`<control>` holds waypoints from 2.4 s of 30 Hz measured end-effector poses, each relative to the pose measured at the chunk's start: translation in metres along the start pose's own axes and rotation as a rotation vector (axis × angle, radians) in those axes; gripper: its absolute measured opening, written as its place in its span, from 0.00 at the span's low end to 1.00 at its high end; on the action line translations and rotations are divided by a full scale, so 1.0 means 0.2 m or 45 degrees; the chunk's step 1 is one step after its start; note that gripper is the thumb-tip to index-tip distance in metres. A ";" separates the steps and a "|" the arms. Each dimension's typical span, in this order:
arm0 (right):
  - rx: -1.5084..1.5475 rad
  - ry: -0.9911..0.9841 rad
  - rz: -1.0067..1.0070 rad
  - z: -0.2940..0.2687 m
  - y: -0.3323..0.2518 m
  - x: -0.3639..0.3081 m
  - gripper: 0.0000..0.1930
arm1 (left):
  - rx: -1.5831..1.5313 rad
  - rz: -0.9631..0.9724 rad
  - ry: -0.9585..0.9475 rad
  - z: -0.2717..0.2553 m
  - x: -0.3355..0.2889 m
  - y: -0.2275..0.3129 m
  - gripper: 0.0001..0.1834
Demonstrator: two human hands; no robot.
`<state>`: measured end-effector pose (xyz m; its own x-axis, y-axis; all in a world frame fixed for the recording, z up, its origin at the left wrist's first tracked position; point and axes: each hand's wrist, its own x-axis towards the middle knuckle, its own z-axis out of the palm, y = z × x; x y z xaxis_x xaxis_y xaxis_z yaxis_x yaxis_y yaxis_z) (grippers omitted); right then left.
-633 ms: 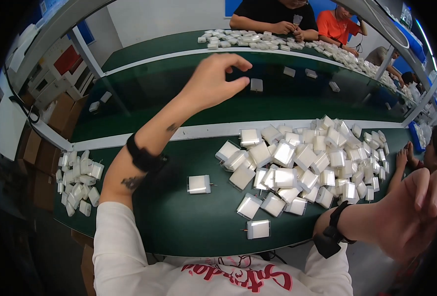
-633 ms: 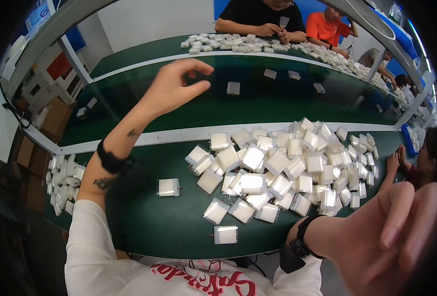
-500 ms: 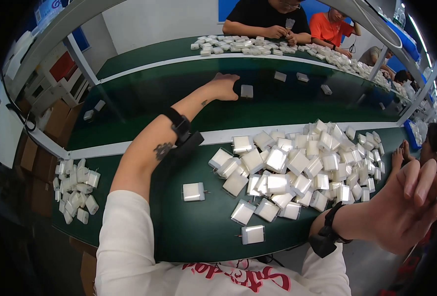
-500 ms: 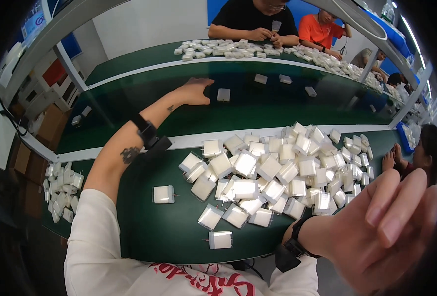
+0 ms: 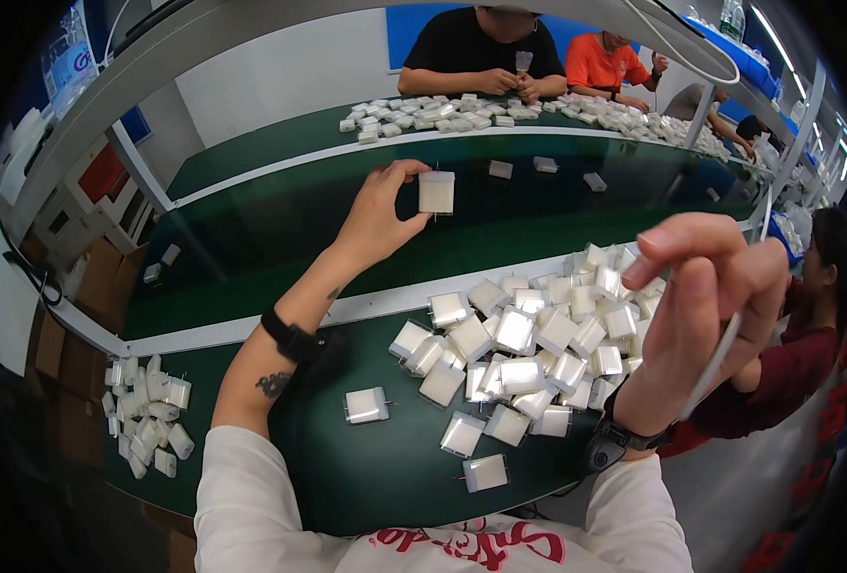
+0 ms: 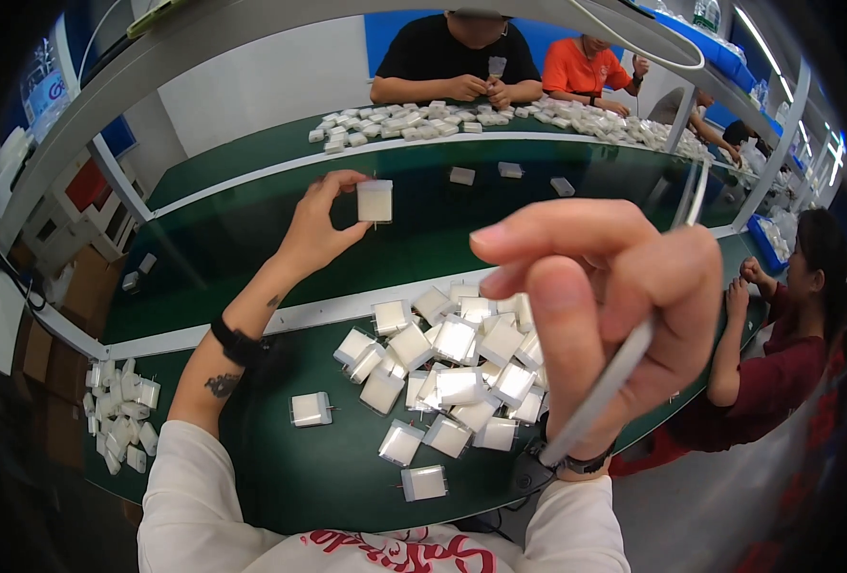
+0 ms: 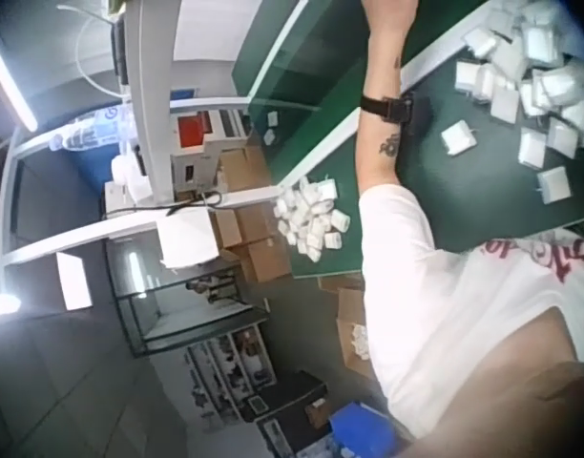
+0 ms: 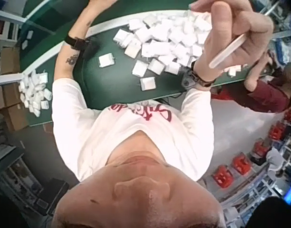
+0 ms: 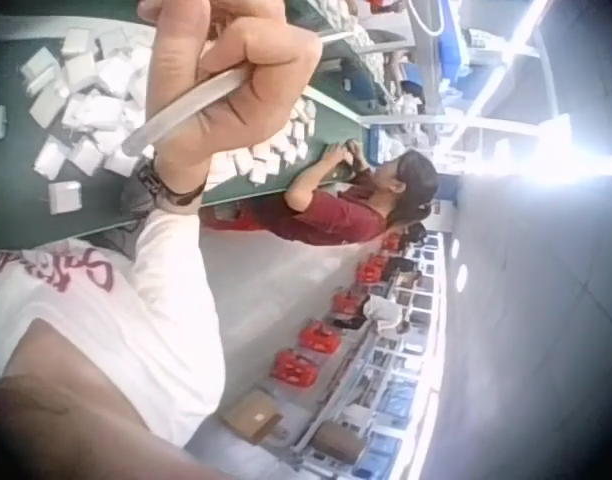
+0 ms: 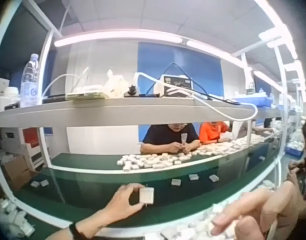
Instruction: Manually assemble small electronic components at a factory workbench using tweezers.
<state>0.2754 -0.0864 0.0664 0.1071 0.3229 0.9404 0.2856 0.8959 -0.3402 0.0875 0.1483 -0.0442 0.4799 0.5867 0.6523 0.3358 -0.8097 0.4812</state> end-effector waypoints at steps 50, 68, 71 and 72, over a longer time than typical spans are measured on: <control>-0.569 -0.386 0.136 -0.08 0.22 0.06 0.13 | -0.488 -0.232 -0.314 0.00 0.18 0.18 0.32; 0.029 -0.722 0.037 0.25 0.31 -0.14 0.29 | -0.708 -0.035 -0.064 -0.47 -0.46 0.59 0.35; 0.049 -0.729 0.049 0.26 0.32 -0.14 0.29 | -0.380 0.196 0.087 -0.48 -0.43 0.57 0.33; 0.048 -0.724 0.033 0.27 0.32 -0.13 0.29 | -0.366 0.214 0.104 -0.48 -0.43 0.57 0.33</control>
<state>0.2393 -0.0221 0.0197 -0.4191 0.4489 0.7892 0.2541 0.8925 -0.3727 0.0071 0.0063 0.0098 0.4386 0.4534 0.7759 0.0095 -0.8657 0.5005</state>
